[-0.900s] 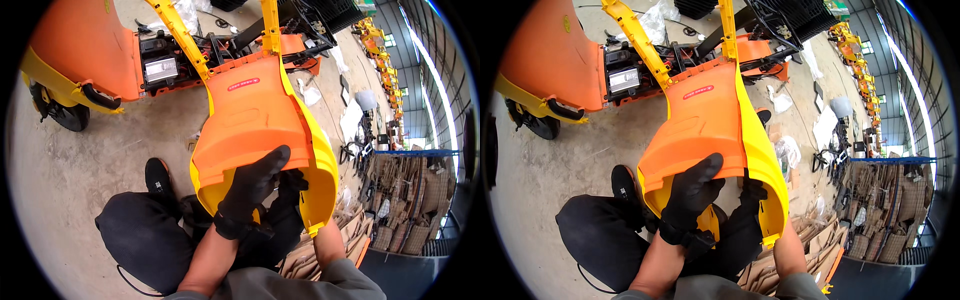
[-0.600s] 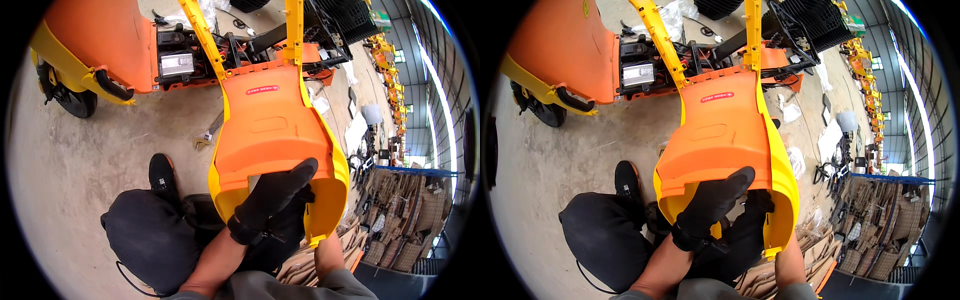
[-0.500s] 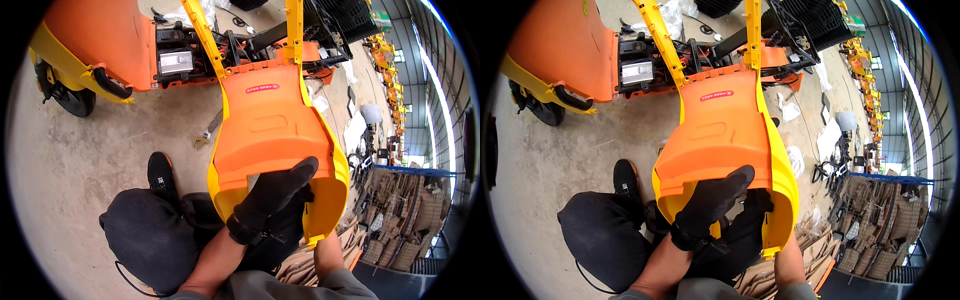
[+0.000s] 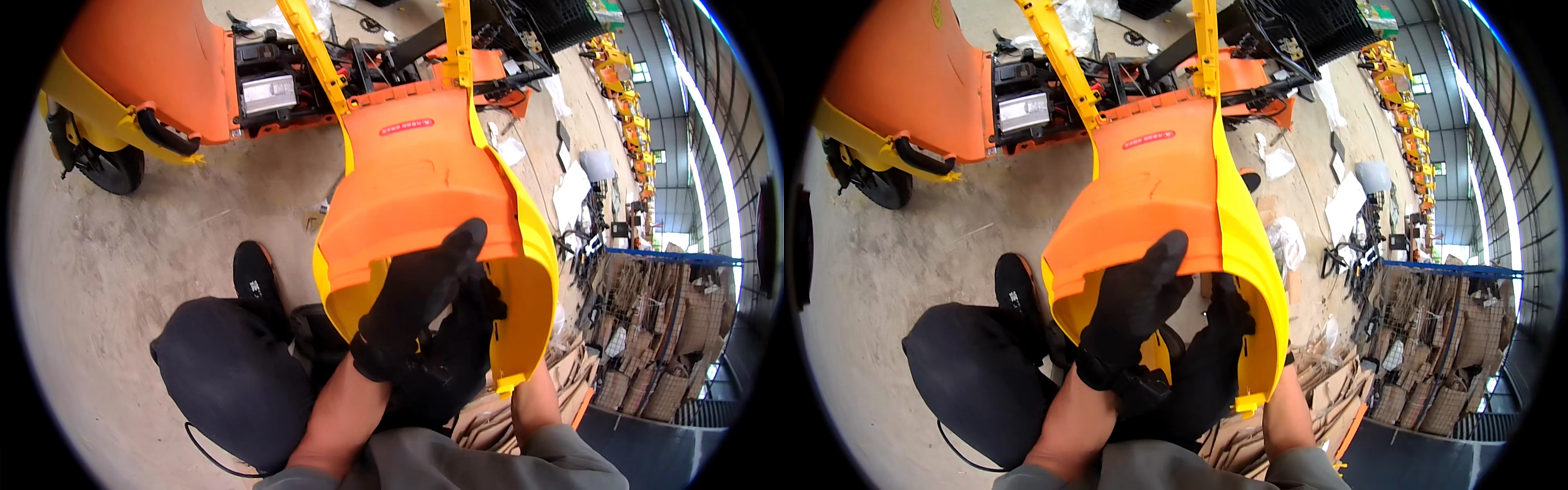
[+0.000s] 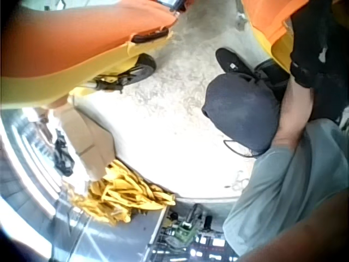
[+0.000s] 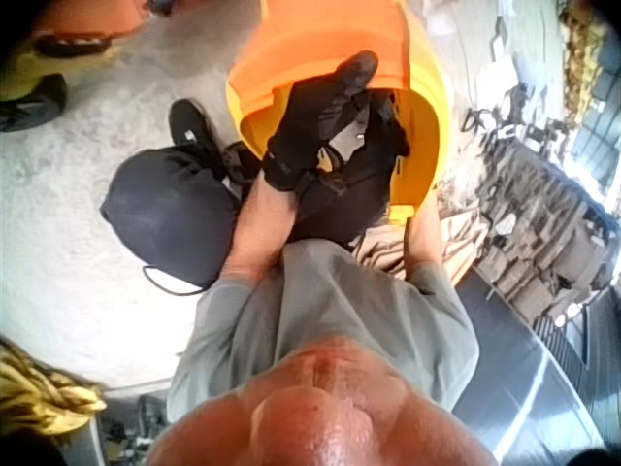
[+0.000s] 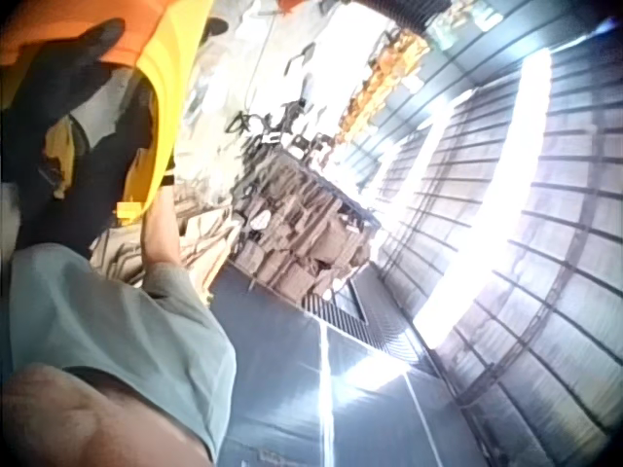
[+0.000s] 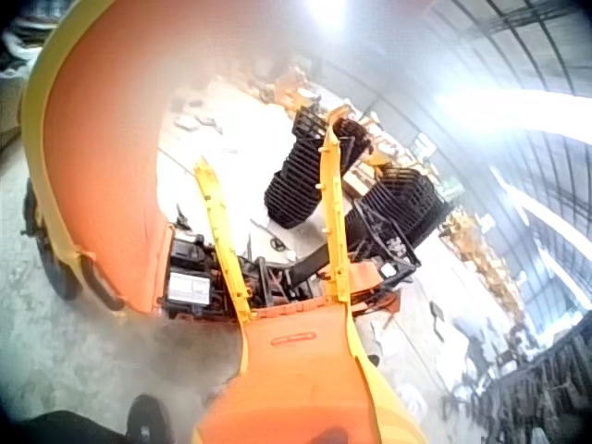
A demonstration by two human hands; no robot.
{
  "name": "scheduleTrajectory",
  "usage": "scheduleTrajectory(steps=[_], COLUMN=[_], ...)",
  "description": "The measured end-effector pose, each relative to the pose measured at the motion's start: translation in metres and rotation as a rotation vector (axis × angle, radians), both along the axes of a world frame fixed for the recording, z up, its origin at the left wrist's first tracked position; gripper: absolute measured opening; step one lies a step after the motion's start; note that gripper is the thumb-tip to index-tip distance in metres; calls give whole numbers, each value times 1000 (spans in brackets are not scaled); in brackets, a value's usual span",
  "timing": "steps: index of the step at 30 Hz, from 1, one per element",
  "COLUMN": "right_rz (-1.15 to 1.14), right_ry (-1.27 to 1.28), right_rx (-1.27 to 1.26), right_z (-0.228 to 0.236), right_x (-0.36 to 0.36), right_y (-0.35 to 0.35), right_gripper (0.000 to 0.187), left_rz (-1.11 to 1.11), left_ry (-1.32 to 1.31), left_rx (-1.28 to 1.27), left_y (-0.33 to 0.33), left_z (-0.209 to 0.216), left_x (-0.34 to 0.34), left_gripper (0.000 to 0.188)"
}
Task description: The person assembles plastic body panels onto a motorcycle frame, aligning the orange and yellow components and securing them with a power drill and fasteners.
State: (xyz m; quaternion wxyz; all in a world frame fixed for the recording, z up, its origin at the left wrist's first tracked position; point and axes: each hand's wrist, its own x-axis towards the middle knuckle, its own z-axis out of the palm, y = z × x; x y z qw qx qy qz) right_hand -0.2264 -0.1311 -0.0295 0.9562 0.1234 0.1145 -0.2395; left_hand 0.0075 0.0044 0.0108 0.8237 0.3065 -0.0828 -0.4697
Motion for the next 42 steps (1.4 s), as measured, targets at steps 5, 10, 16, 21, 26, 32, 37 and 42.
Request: scheduleTrajectory(steps=[5, 10, 16, 21, 26, 32, 37, 42], right_rz=[147, 259, 344, 386, 411, 415, 325, 284], right_ry=[263, 387, 461, 460, 430, 321, 294, 111], right_rx=[-163, -222, -248, -247, -265, -243, -218, -305], right_z=[35, 61, 80, 85, 97, 92, 114, 125], right_x=[4, 3, 7, 9, 11, 12, 31, 52], right_y=[1, 6, 11, 11, 7, -2, 13, 33], right_gripper=[40, 48, 57, 65, 73, 78, 55, 56], left_rz=[67, 0, -63, 56, 203, 190, 156, -16], left_ry=[-48, 167, 482, 297, -327, 249, 191, -7], left_rx=[-61, -182, -233, -266, -122, -570, -606, -722], left_y=[-3, -2, -5, -11, -21, -27, -39, -36], left_z=[-7, 4, 11, 15, 28, 57, 69, 64], left_x=[2, 10, 9, 12, 33, 59, 86, 119], left_gripper=[34, 24, 21, 26, 45, 54, 49, 34])
